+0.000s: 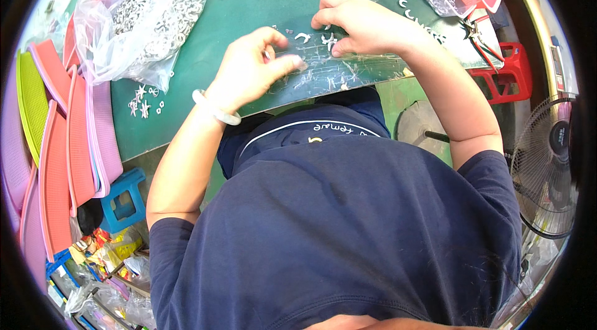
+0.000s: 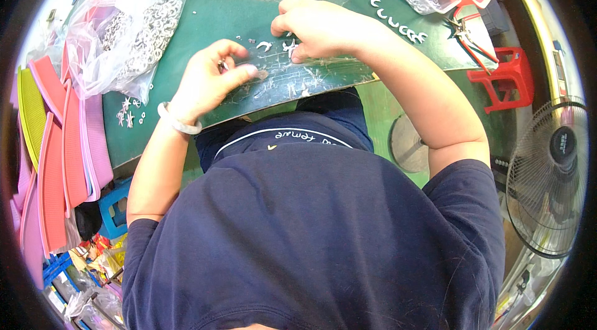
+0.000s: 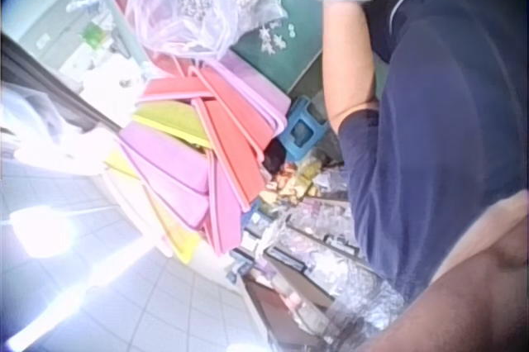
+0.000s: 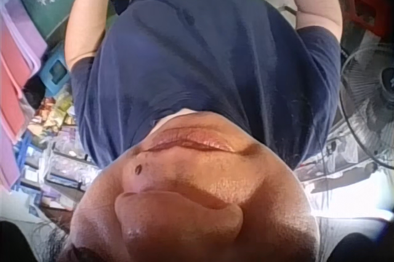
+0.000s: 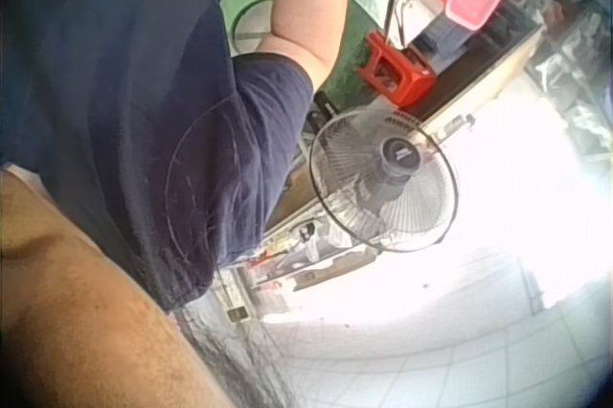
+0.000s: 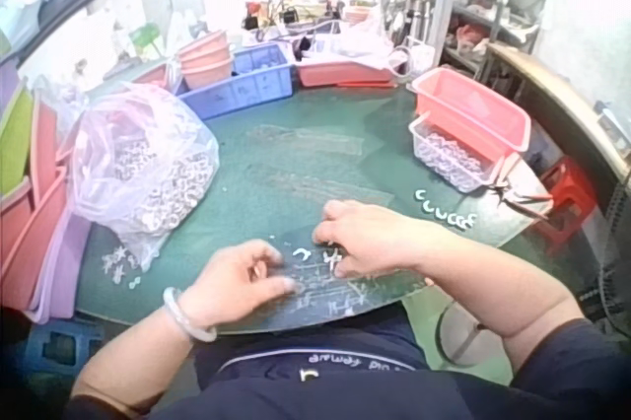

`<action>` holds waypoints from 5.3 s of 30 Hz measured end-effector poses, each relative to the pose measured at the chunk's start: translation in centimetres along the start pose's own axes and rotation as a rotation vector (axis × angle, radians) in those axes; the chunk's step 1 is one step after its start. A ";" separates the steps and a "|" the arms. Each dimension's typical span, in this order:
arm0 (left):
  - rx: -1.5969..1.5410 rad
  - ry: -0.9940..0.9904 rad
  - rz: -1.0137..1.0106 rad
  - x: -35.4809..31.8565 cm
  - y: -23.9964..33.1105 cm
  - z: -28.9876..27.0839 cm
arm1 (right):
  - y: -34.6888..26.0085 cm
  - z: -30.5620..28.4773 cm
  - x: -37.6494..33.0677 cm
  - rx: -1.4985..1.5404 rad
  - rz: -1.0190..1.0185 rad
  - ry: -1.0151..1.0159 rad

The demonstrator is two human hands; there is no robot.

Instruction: The person picks up small metal clips from a desk, manipulates them with both hands, and places them into a pink plastic container.

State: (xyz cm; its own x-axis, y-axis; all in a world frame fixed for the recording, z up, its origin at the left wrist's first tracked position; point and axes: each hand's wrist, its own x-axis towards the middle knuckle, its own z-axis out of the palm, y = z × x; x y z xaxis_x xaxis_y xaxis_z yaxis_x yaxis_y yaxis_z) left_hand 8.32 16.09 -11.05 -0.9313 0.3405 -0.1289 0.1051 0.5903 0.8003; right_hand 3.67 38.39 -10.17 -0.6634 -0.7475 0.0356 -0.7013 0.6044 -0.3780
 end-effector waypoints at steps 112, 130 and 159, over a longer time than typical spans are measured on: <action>-1.719 -0.030 -0.187 -1.1 -1.3 0.6 | -3.9 1.6 2.2 1.660 0.152 0.084; -1.532 -0.099 -0.223 -1.7 -0.7 0.4 | -5.6 2.8 2.5 0.565 0.004 0.418; -1.711 -0.125 -0.189 -1.3 -1.0 0.6 | -5.7 1.9 2.2 1.446 0.298 0.284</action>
State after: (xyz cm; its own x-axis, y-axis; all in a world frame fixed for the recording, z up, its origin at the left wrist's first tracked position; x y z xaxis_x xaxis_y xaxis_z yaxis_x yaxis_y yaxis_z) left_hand 9.60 15.52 -12.00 -0.8468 0.4629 -0.2621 -0.5319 -0.7324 0.4250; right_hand 6.70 32.72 -9.67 -0.8771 -0.4706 -0.0958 0.2080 -0.1924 -0.9590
